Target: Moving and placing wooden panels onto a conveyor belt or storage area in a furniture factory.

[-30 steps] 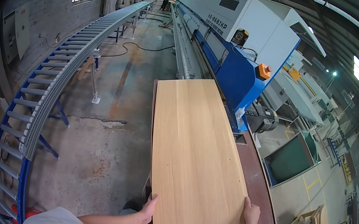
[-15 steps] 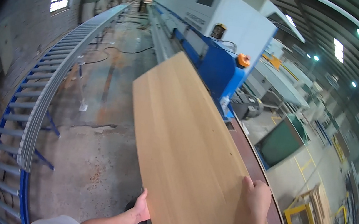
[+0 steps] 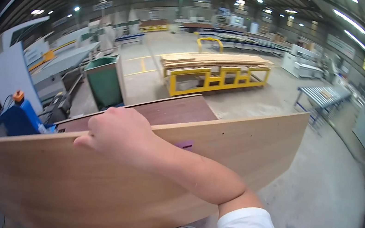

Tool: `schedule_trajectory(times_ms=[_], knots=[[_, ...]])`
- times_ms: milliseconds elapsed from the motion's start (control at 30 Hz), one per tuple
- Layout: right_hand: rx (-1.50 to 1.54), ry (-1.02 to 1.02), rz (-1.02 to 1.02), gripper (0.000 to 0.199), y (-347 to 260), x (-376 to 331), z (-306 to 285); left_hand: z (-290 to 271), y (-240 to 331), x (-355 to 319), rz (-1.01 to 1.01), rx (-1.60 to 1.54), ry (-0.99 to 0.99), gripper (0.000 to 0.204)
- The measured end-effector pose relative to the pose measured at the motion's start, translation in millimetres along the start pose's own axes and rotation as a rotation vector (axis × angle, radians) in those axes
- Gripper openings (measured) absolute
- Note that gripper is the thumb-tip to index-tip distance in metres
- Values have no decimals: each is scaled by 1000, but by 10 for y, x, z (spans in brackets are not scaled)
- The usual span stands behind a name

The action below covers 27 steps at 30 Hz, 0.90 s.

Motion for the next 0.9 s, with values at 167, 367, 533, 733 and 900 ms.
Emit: schedule_trajectory(times_ms=[167,367,533,733,900], knots=[[-196,389,-188,52,-640,-1085,-416,267,-210,-228,-103,22,-109,85],[-371,521,-179,51,-777,-2110,-756,512,-548,-356,-183,94,-198,84],[-418,568,-58,49,-378,-3330,-1289,883,-1458,-551,-242,144,-284,83],[-539,670,82,46,578,-4729,-1899,1451,-3309,-726,-357,134,-420,82],[-556,682,205,45,1572,-5823,-2422,2015,-5060,-1019,-455,113,-497,81]])
Point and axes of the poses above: each hand's wrist, its own x-axis towards the middle knuckle, its own z-axis out of the palm, y = z × x, the point moved 10 cm from there along x, towards the middle knuckle, and after that the axes turned 11 degrees about -y, right-handed, at the moved point
